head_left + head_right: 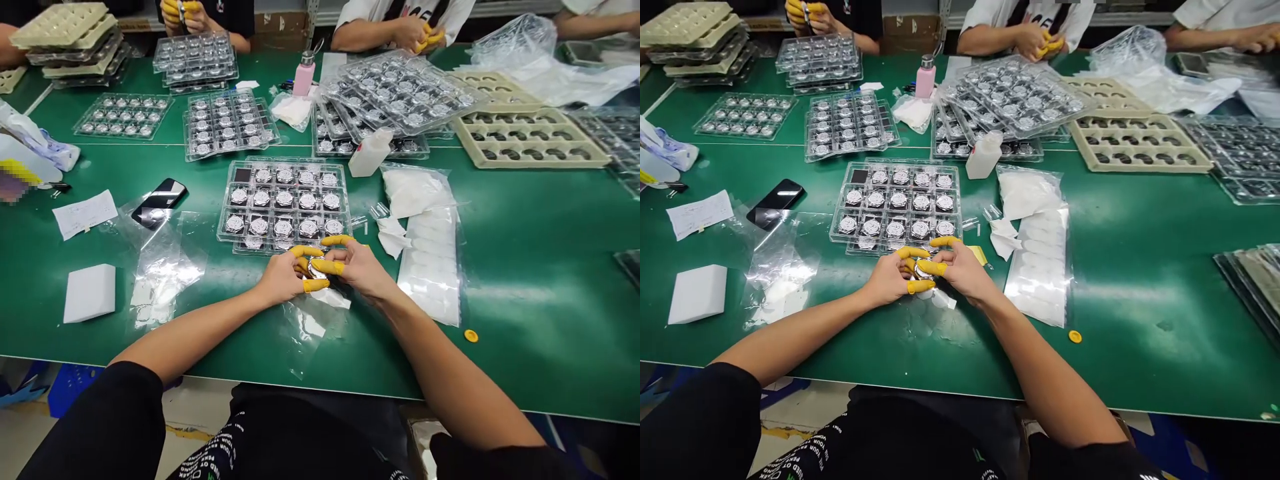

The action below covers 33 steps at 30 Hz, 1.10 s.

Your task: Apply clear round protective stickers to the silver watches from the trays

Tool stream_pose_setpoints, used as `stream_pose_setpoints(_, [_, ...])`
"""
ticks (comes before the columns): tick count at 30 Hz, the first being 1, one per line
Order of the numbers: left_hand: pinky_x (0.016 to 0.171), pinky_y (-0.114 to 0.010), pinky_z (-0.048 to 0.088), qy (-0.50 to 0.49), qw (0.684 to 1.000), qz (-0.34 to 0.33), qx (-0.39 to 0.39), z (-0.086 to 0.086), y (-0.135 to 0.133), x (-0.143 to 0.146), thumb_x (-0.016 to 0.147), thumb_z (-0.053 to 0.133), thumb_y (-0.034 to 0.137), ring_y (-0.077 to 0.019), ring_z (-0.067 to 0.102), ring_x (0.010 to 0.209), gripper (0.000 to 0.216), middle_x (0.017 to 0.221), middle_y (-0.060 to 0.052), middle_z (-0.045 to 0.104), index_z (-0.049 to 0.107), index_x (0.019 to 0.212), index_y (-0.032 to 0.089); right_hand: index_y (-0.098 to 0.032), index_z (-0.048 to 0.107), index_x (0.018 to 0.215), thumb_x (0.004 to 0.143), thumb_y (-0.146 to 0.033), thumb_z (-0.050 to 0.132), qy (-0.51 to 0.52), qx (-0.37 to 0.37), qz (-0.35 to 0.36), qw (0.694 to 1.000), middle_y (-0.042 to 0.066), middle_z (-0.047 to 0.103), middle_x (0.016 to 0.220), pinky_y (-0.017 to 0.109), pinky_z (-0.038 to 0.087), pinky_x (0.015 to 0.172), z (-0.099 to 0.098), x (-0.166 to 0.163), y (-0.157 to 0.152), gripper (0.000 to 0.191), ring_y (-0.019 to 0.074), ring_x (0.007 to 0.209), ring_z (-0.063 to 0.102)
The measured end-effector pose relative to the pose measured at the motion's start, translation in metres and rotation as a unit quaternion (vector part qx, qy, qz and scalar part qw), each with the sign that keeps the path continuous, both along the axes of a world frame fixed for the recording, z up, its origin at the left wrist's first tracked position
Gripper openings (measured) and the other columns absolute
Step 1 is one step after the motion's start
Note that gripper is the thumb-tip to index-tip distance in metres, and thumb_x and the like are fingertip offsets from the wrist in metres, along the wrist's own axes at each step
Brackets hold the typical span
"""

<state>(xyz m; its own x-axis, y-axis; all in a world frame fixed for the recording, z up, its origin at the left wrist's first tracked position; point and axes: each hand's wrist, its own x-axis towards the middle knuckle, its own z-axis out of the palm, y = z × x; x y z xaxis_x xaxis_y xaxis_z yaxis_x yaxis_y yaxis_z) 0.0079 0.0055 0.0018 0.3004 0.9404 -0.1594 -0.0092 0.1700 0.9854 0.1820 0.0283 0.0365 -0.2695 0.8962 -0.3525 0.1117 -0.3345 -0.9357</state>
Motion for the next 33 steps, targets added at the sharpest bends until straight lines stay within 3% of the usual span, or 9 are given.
stream_pose_setpoints(3, [0.073, -0.025, 0.055, 0.027, 1.000, 0.002, 0.006, 0.001, 0.000, 0.000, 0.064, 0.088, 0.021, -0.0102, 0.066, 0.070, 0.059, 0.078, 0.002, 0.069, 0.065, 0.118, 0.017, -0.022, 0.066, 0.100, 0.059, -0.054, 0.090, -0.125, 0.095, -0.025, 0.987, 0.001, 0.067, 0.077, 0.032, 0.044, 0.058, 0.003, 0.024, 0.004, 0.057, 0.0151, 0.060, 0.054])
stream_pose_setpoints(6, [0.077, -0.026, 0.057, 0.019, 1.000, 0.004, 0.011, 0.002, -0.001, 0.000, 0.066, 0.086, 0.021, -0.0098, 0.066, 0.071, 0.057, 0.078, 0.002, 0.069, 0.066, 0.119, 0.017, -0.024, 0.073, 0.088, 0.073, -0.055, 0.080, -0.340, 0.277, -0.194, 0.878, 0.007, 0.069, 0.091, 0.038, 0.046, 0.066, 0.001, 0.072, 0.020, 0.035, 0.0188, 0.067, 0.055])
stream_pose_setpoints(8, [0.083, -0.028, 0.058, 0.012, 1.000, 0.007, 0.021, 0.003, -0.001, 0.000, 0.066, 0.087, 0.021, -0.0108, 0.068, 0.078, 0.058, 0.084, 0.001, 0.070, 0.066, 0.119, 0.018, -0.024, 0.076, 0.090, 0.073, -0.050, 0.080, -0.408, 0.318, -0.226, 0.825, 0.009, 0.069, 0.093, 0.041, 0.047, 0.071, -0.008, 0.104, 0.034, 0.031, 0.0210, 0.070, 0.056])
stream_pose_setpoints(13, [0.087, -0.029, 0.059, 0.025, 0.999, 0.010, 0.021, 0.005, -0.001, -0.001, 0.066, 0.087, 0.022, -0.0119, 0.069, 0.084, 0.058, 0.089, -0.001, 0.070, 0.068, 0.121, 0.019, -0.026, 0.079, 0.084, 0.081, -0.044, 0.070, -0.448, 0.363, -0.103, 0.811, 0.012, 0.066, 0.099, 0.053, 0.048, 0.085, -0.032, 0.134, 0.051, 0.021, 0.0336, 0.100, 0.060])
stream_pose_setpoints(16, [0.086, -0.029, 0.059, 0.026, 0.999, 0.015, 0.010, 0.006, -0.001, 0.000, 0.066, 0.087, 0.020, -0.0118, 0.070, 0.082, 0.058, 0.089, -0.001, 0.071, 0.067, 0.121, 0.019, -0.027, 0.072, 0.080, 0.084, -0.041, 0.069, -0.416, 0.406, -0.118, 0.805, 0.012, 0.068, 0.111, 0.059, 0.043, 0.098, -0.023, 0.124, 0.044, 0.015, 0.0369, 0.117, 0.055])
stream_pose_setpoints(18, [0.084, -0.028, 0.059, 0.027, 0.999, 0.017, 0.007, 0.005, -0.001, 0.001, 0.065, 0.087, 0.019, -0.0118, 0.069, 0.081, 0.058, 0.089, -0.001, 0.071, 0.067, 0.119, 0.018, -0.028, 0.067, 0.082, 0.087, -0.042, 0.068, -0.351, 0.425, -0.115, 0.826, 0.010, 0.069, 0.119, 0.059, 0.040, 0.104, -0.010, 0.108, 0.035, 0.015, 0.0359, 0.123, 0.053])
stream_pose_setpoints(21, [0.080, -0.027, 0.059, 0.036, 0.999, 0.014, 0.007, 0.005, -0.001, 0.001, 0.065, 0.086, 0.019, -0.0113, 0.069, 0.077, 0.057, 0.086, -0.001, 0.071, 0.067, 0.119, 0.018, -0.028, 0.062, 0.089, 0.095, -0.037, 0.060, -0.249, 0.455, -0.050, 0.853, 0.008, 0.072, 0.110, 0.055, 0.039, 0.103, -0.001, 0.072, 0.015, 0.011, 0.0315, 0.118, 0.059])
stream_pose_setpoints(26, [0.083, -0.025, 0.059, 0.021, 1.000, 0.001, 0.011, 0.004, 0.000, 0.001, 0.061, 0.086, 0.013, -0.0120, 0.071, 0.082, 0.062, 0.094, -0.003, 0.074, 0.068, 0.121, 0.017, -0.025, 0.067, 0.098, 0.098, -0.032, 0.060, -0.284, 0.511, 0.079, 0.808, 0.008, 0.070, 0.095, 0.045, 0.037, 0.084, -0.010, 0.021, -0.011, 0.010, 0.0274, 0.101, 0.061])
stream_pose_setpoints(33, [0.076, -0.022, 0.058, 0.009, 1.000, 0.009, -0.003, 0.000, 0.000, 0.002, 0.056, 0.084, 0.007, -0.0106, 0.068, 0.078, 0.066, 0.088, -0.002, 0.073, 0.069, 0.120, 0.015, -0.029, 0.074, 0.098, 0.096, -0.032, 0.064, -0.311, 0.517, 0.093, 0.792, 0.005, 0.070, 0.092, 0.043, 0.030, 0.079, -0.008, 0.024, -0.014, 0.010, 0.0252, 0.095, 0.058])
